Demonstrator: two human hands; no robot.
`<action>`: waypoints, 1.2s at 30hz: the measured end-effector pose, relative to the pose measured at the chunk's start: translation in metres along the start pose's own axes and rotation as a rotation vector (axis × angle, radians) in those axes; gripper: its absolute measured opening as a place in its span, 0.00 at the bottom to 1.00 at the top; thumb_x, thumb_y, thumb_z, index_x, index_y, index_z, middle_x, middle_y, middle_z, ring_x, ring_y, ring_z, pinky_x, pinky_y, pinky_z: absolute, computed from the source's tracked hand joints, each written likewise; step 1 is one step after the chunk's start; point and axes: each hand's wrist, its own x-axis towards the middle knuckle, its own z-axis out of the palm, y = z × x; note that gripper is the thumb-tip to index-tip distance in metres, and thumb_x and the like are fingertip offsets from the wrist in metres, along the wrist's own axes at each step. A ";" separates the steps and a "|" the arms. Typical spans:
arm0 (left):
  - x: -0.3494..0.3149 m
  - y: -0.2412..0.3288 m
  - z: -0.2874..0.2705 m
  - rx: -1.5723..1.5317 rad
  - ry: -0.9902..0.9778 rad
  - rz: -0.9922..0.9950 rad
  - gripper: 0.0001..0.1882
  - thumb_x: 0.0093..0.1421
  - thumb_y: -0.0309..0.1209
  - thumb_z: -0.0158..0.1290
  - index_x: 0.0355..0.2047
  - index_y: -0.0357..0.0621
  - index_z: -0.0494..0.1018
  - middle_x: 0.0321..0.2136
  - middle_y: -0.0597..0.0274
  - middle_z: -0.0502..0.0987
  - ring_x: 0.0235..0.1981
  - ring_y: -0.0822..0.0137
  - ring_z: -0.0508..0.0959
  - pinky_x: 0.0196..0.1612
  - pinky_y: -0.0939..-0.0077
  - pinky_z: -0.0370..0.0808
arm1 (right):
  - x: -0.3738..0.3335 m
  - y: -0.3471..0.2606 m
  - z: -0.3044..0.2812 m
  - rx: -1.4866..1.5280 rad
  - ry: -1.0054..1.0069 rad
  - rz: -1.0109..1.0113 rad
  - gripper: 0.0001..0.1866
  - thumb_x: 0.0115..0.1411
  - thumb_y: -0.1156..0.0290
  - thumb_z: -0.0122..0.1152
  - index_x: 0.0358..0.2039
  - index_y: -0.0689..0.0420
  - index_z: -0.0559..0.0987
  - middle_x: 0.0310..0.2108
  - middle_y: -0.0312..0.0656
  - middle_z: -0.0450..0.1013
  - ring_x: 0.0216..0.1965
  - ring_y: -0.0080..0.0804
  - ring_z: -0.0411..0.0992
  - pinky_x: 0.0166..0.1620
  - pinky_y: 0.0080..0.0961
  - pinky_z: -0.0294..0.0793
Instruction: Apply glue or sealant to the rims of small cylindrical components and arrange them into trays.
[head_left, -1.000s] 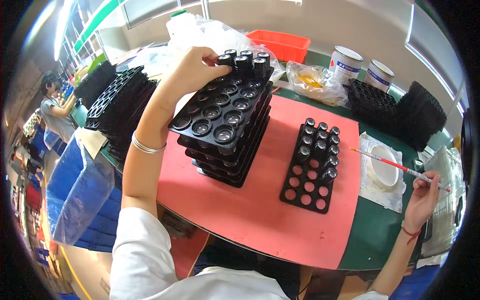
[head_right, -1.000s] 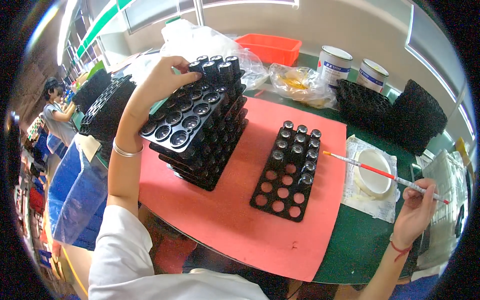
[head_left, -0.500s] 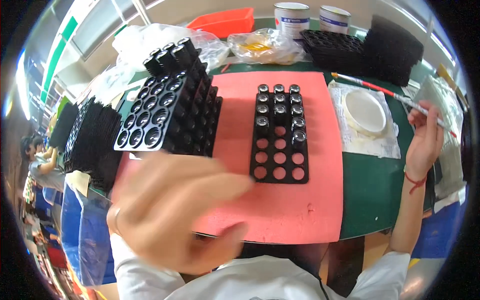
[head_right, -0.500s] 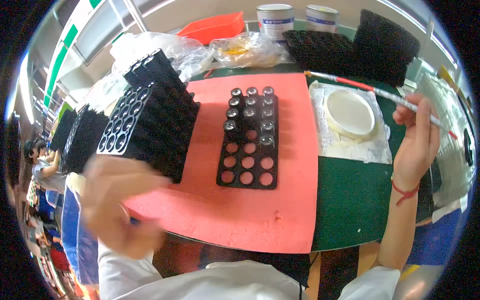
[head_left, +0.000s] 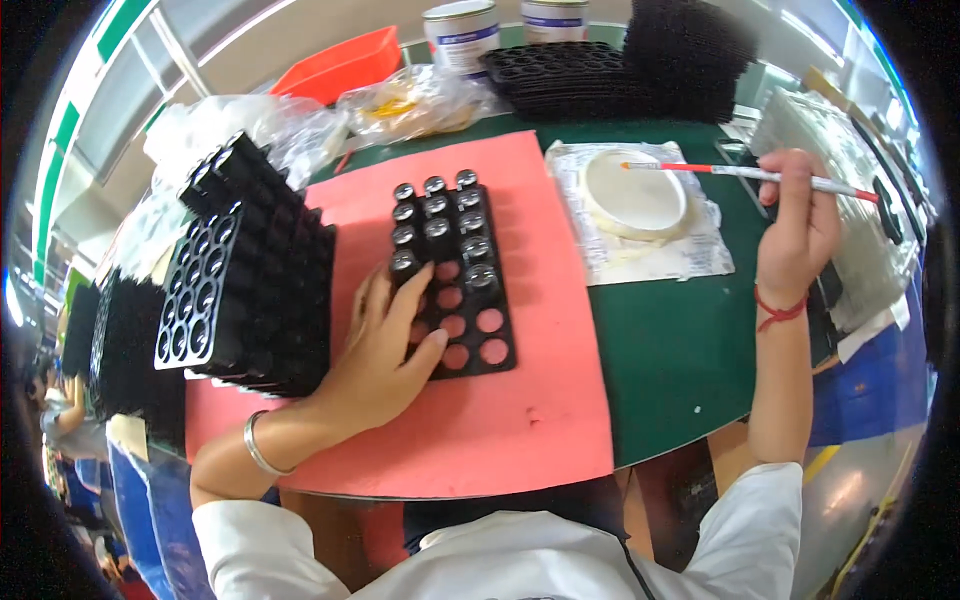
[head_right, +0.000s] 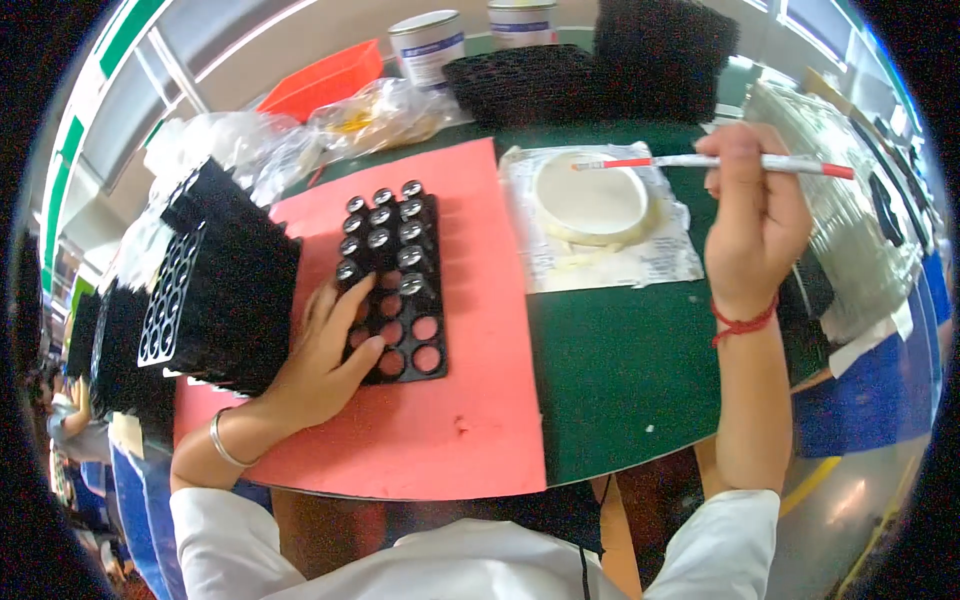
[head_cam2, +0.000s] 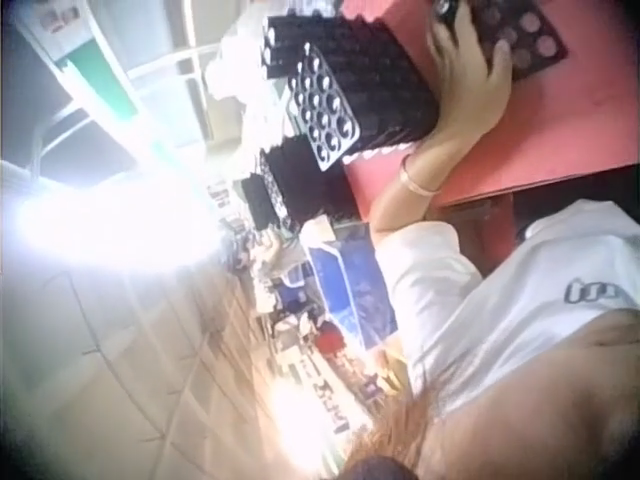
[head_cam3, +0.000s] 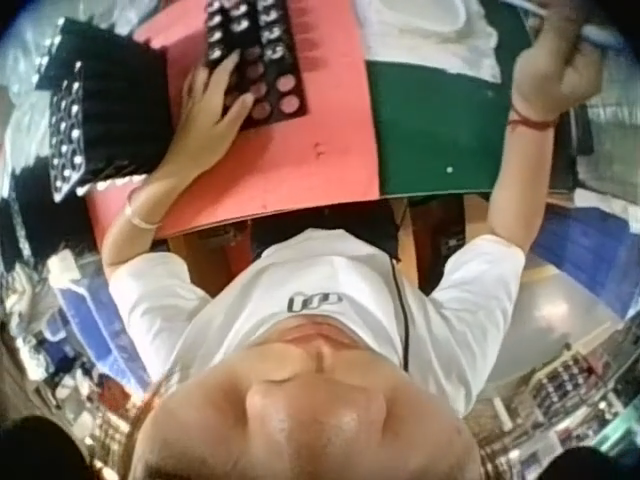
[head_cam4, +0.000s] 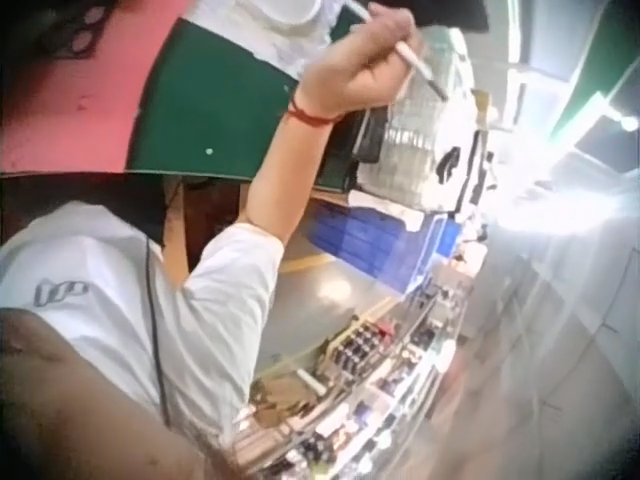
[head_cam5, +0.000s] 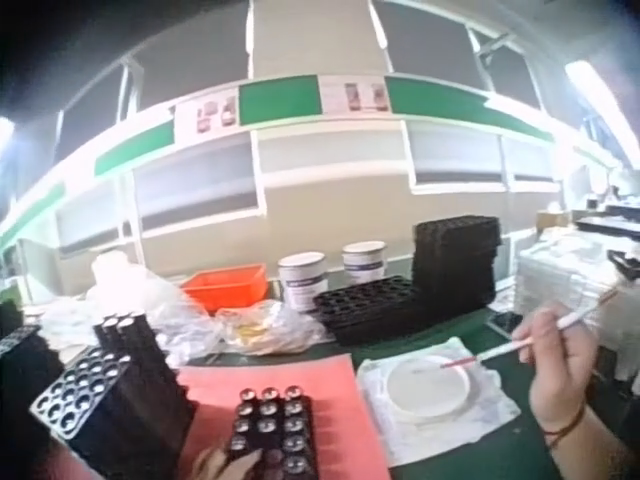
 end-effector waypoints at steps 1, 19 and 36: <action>-0.001 0.001 -0.002 -0.007 -0.020 -0.027 0.29 0.51 0.30 0.47 0.53 0.38 0.52 0.49 0.44 0.53 0.50 0.46 0.54 0.53 0.61 0.53 | 0.001 -0.002 -0.002 -0.051 -0.012 -0.028 0.11 0.59 0.70 0.44 0.26 0.62 0.72 0.24 0.34 0.69 0.20 0.13 0.58 0.24 0.09 0.57; -0.002 0.007 0.003 -0.930 0.206 0.074 0.08 0.59 0.23 0.34 0.39 0.43 0.55 0.35 0.61 0.65 0.38 0.74 0.65 0.42 0.79 0.61 | 0.002 0.007 0.003 0.010 -0.018 0.205 0.15 0.59 0.64 0.45 0.23 0.61 0.73 0.17 0.30 0.64 0.18 0.12 0.55 0.21 0.09 0.53; 0.008 -0.008 -0.005 -1.239 0.094 -0.222 0.14 0.52 0.26 0.49 0.40 0.36 0.66 0.40 0.57 0.71 0.40 0.71 0.71 0.45 0.77 0.66 | -0.010 -0.016 0.007 0.762 -0.342 0.407 0.13 0.57 0.62 0.46 0.28 0.60 0.67 0.23 0.41 0.64 0.23 0.26 0.62 0.26 0.18 0.62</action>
